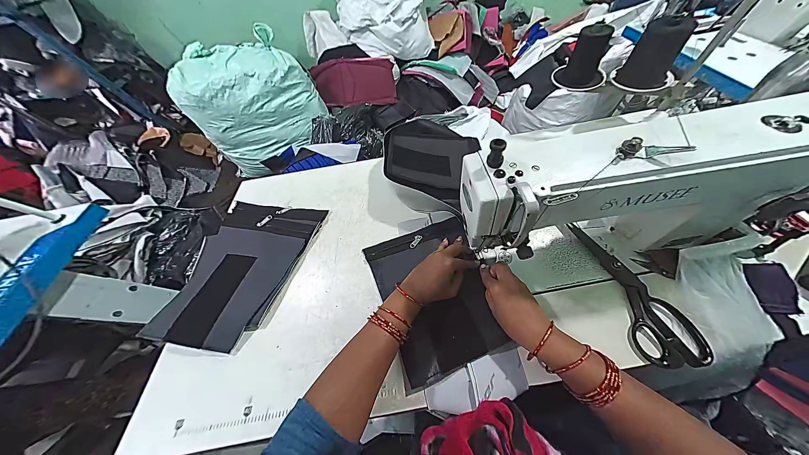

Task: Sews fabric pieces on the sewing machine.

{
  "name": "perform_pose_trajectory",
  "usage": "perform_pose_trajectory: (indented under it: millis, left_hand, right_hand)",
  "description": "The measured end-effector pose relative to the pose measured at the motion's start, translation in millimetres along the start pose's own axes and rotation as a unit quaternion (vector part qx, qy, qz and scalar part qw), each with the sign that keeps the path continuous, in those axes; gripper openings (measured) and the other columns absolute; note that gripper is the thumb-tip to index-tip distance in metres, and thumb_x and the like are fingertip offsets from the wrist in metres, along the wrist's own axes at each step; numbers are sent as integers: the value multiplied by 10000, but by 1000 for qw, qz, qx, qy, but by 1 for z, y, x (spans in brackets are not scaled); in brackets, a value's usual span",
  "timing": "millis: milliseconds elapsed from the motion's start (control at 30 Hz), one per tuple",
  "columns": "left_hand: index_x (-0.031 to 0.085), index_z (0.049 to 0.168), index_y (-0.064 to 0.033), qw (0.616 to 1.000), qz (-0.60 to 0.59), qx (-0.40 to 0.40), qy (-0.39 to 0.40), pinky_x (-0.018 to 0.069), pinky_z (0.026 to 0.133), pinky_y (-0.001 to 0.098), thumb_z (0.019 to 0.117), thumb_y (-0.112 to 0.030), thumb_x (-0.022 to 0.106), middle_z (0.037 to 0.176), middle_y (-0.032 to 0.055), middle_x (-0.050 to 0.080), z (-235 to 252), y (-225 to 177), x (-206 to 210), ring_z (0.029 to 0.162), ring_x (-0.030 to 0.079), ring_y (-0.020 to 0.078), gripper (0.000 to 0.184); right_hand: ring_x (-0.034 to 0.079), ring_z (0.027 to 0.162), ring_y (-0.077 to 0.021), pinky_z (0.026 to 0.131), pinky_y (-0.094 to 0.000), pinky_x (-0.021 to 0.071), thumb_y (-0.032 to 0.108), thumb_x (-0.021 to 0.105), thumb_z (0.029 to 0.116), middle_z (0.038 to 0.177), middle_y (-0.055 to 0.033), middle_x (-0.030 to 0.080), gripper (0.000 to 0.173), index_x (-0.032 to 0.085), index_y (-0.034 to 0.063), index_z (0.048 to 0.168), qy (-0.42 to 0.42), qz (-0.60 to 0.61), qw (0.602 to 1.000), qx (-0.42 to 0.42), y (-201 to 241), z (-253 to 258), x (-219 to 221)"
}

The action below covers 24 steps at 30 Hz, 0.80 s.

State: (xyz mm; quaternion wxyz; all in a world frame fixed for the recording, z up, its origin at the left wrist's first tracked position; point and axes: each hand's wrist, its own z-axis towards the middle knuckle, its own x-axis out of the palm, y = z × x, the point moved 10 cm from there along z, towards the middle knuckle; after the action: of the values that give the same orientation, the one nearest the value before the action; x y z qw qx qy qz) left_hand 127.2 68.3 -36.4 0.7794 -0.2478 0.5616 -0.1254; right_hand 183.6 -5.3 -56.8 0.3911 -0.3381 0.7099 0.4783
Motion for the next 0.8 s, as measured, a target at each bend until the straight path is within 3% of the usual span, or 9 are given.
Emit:
perform_pose_trajectory:
  millis: [200, 333, 400, 500, 567, 600, 667, 700, 800]
  left_hand:
    - [770, 966, 25, 999, -5, 20, -27, 498, 1056, 556, 899, -3, 599, 1083, 172, 751, 7, 11, -5, 1148, 691, 350, 186]
    - [760, 1031, 30, 998, 33, -41, -27, 408, 1143, 597, 924, 6, 583, 1210, 187, 724, 5, 9, 1, 1280, 620, 382, 207]
    - [715, 1163, 42, 990, 63, -128, 11, 336, 1191, 598, 991, -24, 512, 1332, 215, 659, 0, 0, 12, 1366, 542, 393, 274]
    - [618, 1361, 33, 968, 70, -237, 51, 216, 1258, 550, 1055, -147, 452, 1502, 227, 531, -21, -32, 32, 1483, 404, 381, 392]
    - [597, 1388, 42, 964, 83, -250, 38, 240, 1249, 542, 1059, -235, 495, 1518, 243, 509, -37, -59, 43, 1485, 399, 394, 442]
    - [604, 1375, 51, 966, 91, -240, 20, 275, 1231, 558, 1047, -287, 530, 1505, 253, 519, -44, -70, 46, 1465, 425, 412, 476]
    - [585, 1401, 35, 967, 85, -240, 21, 271, 1227, 570, 1017, -375, 586, 1533, 245, 491, -53, -80, 51, 1479, 400, 416, 562]
    - [568, 1426, 20, 965, 83, -246, 32, 257, 1232, 571, 1002, -396, 610, 1554, 236, 469, -56, -81, 52, 1494, 378, 408, 596]
    - [493, 1502, -10, 956, 105, -263, 76, 236, 1239, 566, 1034, -357, 575, 1591, 241, 414, -54, -83, 57, 1516, 338, 405, 588]
  right_hand:
    - [586, 1247, -362, 1040, -413, 492, -9, 453, 1034, 1380, -271, 533, 427, 494, -80, 1453, 44, 6, 999, 32, 1, 11, 0]
    - [579, 1269, -368, 1061, -427, 477, -11, 440, 1029, 1377, -274, 558, 416, 530, -70, 1432, 21, 24, 999, 18, -2, 11, -3]
    - [592, 1245, -375, 1067, -430, 470, 1, 438, 1019, 1329, -282, 599, 425, 564, -46, 1422, -41, 64, 997, -11, -8, 3, -11]
    - [630, 1111, -408, 955, -485, 526, 58, 563, 950, 1205, -262, 647, 470, 606, 17, 1416, -194, 88, 975, -64, -26, -31, -23]
    - [645, 1019, -393, 877, -495, 543, 107, 604, 920, 1141, -246, 665, 456, 650, 13, 1365, -258, 110, 955, -99, -38, -68, -28]
    - [662, 910, -307, 799, -420, 565, 139, 597, 926, 1043, -196, 683, 386, 709, 14, 1273, -274, 132, 946, -110, -44, -89, -30]
    - [618, 680, -95, 627, -232, 531, 192, 565, 959, 820, -64, 681, 281, 787, 40, 1043, -212, 224, 944, -115, -57, -122, -19]
    - [599, 634, -40, 604, -198, 515, 218, 554, 993, 773, -26, 673, 280, 771, 41, 987, -106, 279, 950, -92, -61, -133, -2]
    - [671, 716, -140, 711, -321, 568, 267, 566, 1057, 896, -106, 722, 342, 697, -5, 1216, 200, 312, 929, -11, -69, -157, 59]
